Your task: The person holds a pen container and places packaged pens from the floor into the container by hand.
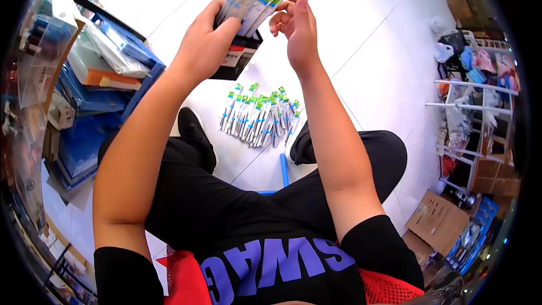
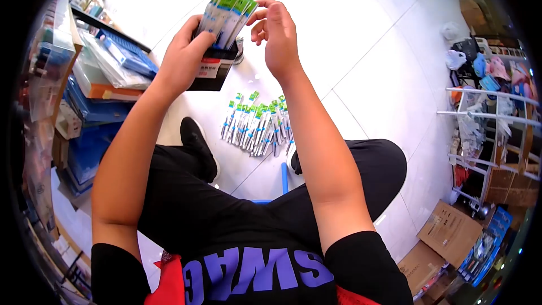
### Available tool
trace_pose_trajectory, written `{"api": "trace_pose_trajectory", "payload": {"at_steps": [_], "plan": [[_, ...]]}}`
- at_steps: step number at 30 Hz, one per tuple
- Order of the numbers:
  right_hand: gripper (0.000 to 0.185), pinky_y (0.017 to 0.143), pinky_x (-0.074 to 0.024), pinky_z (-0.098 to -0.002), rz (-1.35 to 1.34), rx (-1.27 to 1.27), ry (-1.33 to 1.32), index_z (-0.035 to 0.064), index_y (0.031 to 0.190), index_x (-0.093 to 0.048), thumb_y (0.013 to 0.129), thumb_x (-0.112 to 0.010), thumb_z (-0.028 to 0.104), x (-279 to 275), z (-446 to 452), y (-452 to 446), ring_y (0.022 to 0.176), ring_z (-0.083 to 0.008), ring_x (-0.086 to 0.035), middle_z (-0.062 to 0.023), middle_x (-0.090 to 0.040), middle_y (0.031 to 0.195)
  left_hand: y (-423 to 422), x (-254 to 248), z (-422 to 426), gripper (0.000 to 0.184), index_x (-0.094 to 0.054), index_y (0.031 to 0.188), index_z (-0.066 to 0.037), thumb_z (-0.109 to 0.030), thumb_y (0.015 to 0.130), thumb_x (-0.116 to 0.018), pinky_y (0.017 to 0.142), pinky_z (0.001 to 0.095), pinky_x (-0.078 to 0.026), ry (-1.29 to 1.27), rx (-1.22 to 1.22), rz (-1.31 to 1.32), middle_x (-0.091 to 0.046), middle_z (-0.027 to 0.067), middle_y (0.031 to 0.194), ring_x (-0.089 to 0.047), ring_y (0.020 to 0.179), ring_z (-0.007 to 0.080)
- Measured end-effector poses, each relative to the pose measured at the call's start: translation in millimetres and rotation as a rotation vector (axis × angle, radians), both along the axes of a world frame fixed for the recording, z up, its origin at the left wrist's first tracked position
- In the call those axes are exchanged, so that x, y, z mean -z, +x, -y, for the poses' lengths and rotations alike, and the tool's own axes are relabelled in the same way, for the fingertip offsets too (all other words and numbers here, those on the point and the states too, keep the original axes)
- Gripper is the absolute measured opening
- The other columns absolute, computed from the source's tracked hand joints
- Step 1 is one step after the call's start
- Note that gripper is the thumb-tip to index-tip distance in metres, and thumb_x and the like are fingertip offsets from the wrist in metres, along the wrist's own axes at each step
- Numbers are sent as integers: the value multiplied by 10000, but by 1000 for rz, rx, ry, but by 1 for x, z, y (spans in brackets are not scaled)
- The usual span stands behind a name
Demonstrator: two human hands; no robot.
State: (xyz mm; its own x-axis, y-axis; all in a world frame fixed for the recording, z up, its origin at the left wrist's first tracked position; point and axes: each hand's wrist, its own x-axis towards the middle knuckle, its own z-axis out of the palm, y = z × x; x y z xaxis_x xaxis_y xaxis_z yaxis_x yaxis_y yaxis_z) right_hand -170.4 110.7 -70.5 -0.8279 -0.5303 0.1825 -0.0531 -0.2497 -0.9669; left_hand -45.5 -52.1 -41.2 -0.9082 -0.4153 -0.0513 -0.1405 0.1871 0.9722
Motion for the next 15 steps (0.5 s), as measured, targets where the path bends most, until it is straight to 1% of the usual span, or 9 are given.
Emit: {"api": "trace_pose_trajectory", "payload": {"at_steps": [1,4,5,8,9,12,13,15], "plan": [[509,629,-458,-230,-14,-26,-44,19,1273,-593,1084,-593,491,-11,-5,0,697,-70,-557,-69,-655,971,2,-3,-2,456,-616,1287,23,-276,945,-578,903,361,-541,8,12,10,-718,179,1111,-671,978,241],[381,590,-439,-212,-264,13,150,13,1253,-605,1008,-753,264,-39,-17,6,676,-42,-548,-55,-650,941,8,-10,-13,442,-613,1280,24,-256,941,-577,890,357,-543,82,32,-33,-715,174,1087,-668,966,225],[350,561,-426,-204,-247,17,213,3,1229,-620,950,-795,120,-51,-25,10,653,-25,-541,-35,-651,895,10,-14,-17,429,-613,1271,24,-245,938,-576,885,357,-543,101,38,-32,-710,171,1077,-665,961,214],[311,596,-430,-192,-259,14,330,-1,1248,-620,988,-762,94,-74,-44,23,713,-21,-560,-10,-640,921,16,-16,-26,422,-611,1265,23,-242,939,-574,881,365,-546,69,52,-63,-712,181,1083,-673,950,222],[290,596,-428,-191,-234,24,347,3,1239,-625,987,-748,78,-79,-50,28,709,-20,-559,-5,-635,890,17,-17,-30,409,-610,1263,23,-226,941,-573,885,370,-547,61,57,-64,-712,180,1078,-674,952,225],[260,592,-432,-199,-292,65,413,4,1214,-641,988,-743,83,-94,-71,41,703,-25,-560,-15,-645,884,22,-23,-43,394,-607,1259,26,-208,944,-571,889,373,-547,128,119,-34,-710,177,1074,-673,963,226],[196,593,-440,-215,-336,123,435,16,1151,-653,990,-737,91,-97,-76,45,694,-28,-555,-24,-669,878,24,-27,-48,377,-605,1250,29,-192,947,-568,899,373,-546,108,128,-46,-707,174,1079,-670,971,222],[156,609,-501,-245,-308,162,486,19,1098,-665,969,-732,75,-107,-90,52,711,-75,-641,-60,-711,906,25,-25,-54,378,-603,1250,31,-191,947,-570,905,373,-543,120,152,-57,-705,173,1089,-669,974,223]]}}
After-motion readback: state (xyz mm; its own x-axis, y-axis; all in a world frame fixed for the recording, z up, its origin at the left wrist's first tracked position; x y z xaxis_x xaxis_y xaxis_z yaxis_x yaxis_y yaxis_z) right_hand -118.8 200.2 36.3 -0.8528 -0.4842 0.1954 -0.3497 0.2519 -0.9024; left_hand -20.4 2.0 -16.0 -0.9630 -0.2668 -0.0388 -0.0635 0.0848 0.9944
